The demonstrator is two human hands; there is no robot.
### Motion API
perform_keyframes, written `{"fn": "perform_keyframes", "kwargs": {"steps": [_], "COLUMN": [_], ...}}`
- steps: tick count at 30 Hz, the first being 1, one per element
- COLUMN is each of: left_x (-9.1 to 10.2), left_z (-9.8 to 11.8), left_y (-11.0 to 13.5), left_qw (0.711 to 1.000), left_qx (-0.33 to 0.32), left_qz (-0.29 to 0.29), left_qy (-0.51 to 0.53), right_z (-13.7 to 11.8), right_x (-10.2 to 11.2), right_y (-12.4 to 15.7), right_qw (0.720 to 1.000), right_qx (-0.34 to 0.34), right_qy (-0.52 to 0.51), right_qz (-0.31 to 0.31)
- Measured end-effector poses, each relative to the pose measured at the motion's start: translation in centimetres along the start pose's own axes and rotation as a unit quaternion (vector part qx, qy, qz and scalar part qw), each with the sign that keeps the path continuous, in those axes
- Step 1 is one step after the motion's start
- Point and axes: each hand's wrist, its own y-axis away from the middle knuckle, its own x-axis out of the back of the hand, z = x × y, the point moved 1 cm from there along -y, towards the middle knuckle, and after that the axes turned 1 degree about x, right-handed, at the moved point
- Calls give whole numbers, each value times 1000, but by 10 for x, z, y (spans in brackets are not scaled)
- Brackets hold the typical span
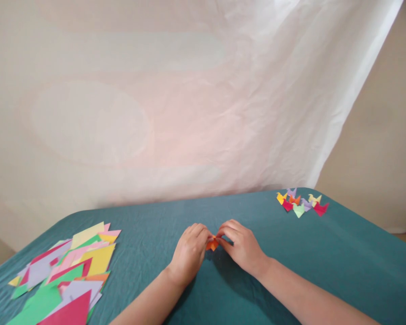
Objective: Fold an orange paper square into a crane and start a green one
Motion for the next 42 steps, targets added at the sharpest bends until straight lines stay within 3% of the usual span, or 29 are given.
{"fn": "perform_keyframes", "kwargs": {"steps": [6, 10, 14, 16, 18, 20, 22, 27, 30, 33, 36, 39, 42], "left_x": [1, 9, 13, 10, 3, -5, -12, -21, -19, -10, 2, 8, 6], "left_z": [-6, -2, -1, -7, -14, -22, -28, -27, -20, -11, -7, -14, -25], "left_y": [0, -3, -6, -7, -6, -5, -4, -2, -3, -5, -6, -7, -6], "left_qw": [999, 1000, 996, 977, 936, 888, 859, 843, 859, 913, 960, 973, 964], "left_qx": [23, 12, 57, 150, 258, 324, 342, 341, 306, 219, 126, 99, 134], "left_qz": [25, 11, 37, 66, 76, 78, 87, 85, 73, 82, 44, 29, 25], "left_qy": [22, 1, 56, 135, 227, 316, 370, 407, 404, 334, 247, 205, 227], "right_z": [1, 0, 1, 4, 6, 7, 7, 5, 8, 10, 10, 10, 10], "right_x": [1, 1, 2, 3, 3, 3, 2, -6, -8, -8, -8, -8, -5], "right_y": [-1, -1, -1, -2, -3, -3, -3, -1, 0, 0, 0, 0, -1], "right_qw": [1000, 1000, 994, 985, 976, 968, 962, 958, 956, 965, 978, 987, 989], "right_qx": [2, 8, -27, -68, -110, -141, -155, -172, -187, -173, -129, -84, -67], "right_qy": [11, -4, -72, -112, -148, -183, -212, -222, -215, -191, -160, -132, -121], "right_qz": [9, 20, 84, 113, 115, 100, 80, 56, 64, 56, 34, 29, 43]}}
